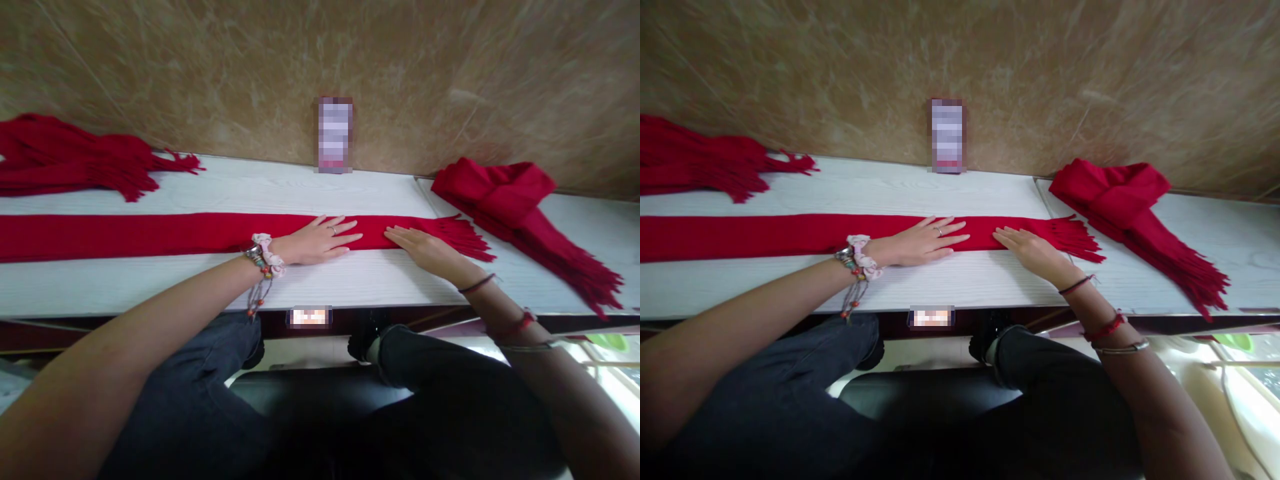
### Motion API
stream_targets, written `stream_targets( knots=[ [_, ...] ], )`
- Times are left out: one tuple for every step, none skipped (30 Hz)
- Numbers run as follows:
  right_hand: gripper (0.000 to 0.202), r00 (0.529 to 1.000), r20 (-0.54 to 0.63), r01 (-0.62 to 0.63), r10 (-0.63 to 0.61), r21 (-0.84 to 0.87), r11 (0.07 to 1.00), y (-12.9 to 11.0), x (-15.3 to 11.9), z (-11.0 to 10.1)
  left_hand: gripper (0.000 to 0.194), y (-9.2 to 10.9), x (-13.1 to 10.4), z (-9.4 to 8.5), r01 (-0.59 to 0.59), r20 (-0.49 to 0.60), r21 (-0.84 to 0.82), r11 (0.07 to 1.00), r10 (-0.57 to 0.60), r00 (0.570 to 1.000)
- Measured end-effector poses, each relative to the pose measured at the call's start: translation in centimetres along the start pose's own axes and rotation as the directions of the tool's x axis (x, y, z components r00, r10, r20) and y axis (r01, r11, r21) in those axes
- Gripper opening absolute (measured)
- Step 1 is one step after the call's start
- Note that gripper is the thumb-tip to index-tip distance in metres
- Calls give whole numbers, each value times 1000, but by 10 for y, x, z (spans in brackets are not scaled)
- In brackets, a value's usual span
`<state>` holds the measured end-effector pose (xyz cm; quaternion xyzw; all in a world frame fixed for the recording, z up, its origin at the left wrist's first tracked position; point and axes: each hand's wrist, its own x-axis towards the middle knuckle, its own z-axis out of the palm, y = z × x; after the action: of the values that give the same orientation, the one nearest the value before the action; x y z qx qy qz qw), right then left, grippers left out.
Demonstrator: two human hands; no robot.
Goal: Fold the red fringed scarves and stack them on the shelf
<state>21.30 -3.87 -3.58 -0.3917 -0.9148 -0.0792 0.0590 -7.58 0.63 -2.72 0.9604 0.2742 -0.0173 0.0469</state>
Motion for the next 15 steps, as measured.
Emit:
stream_targets(
  knots=[
    [52,1000,6,-10,10,-12,1000,4,-6,-1,50,-1,0,0,-2,12,-7,1000,2,1000],
    [53,1000,12,-23,23,-28,999,9,-13,-1,50,-2,-1,-1,-1,19,-13,1000,1,1000],
    [54,999,20,-38,39,-48,998,14,-20,-1,50,-2,-1,-2,1,24,-18,1000,0,1000],
    [56,998,31,-60,62,-73,996,19,-27,-1,51,-2,-1,-4,2,30,-21,1000,-1,1000],
    [58,995,45,-88,93,-99,991,24,-35,0,51,-1,-1,-6,5,40,-24,1000,-4,999],
    [60,990,57,-122,130,-123,985,30,-43,1,51,0,-1,-7,9,52,-27,1000,-7,999],
    [62,983,66,-159,170,-141,977,36,-52,1,51,0,0,-9,13,61,-32,999,-11,998],
    [63,976,72,-195,207,-150,969,41,-60,1,51,1,0,-9,14,67,-37,999,-12,998],
    [64,968,74,-227,240,-151,962,46,-67,-1,51,1,0,-9,14,69,-41,999,-11,998],
    [64,961,78,-253,266,-147,956,51,-74,-2,51,0,0,-9,12,66,-43,999,-10,998],
    [63,954,82,-276,289,-143,951,54,-79,-5,52,0,1,-8,7,58,-43,999,-5,998],
    [62,945,78,-303,317,-146,942,56,-82,-9,52,-2,1,-7,1,48,-40,999,1,999],
    [59,935,57,-338,350,-154,929,56,-81,-12,52,-3,1,-5,-6,39,-37,999,7,999],
    [55,923,14,-377,384,-159,912,53,-77,-16,52,-4,2,-4,-11,30,-34,999,12,999],
    [51,911,-43,-412,410,-152,898,48,-69,-19,51,-5,2,-2,-14,24,-31,999,15,1000]
  ],
)
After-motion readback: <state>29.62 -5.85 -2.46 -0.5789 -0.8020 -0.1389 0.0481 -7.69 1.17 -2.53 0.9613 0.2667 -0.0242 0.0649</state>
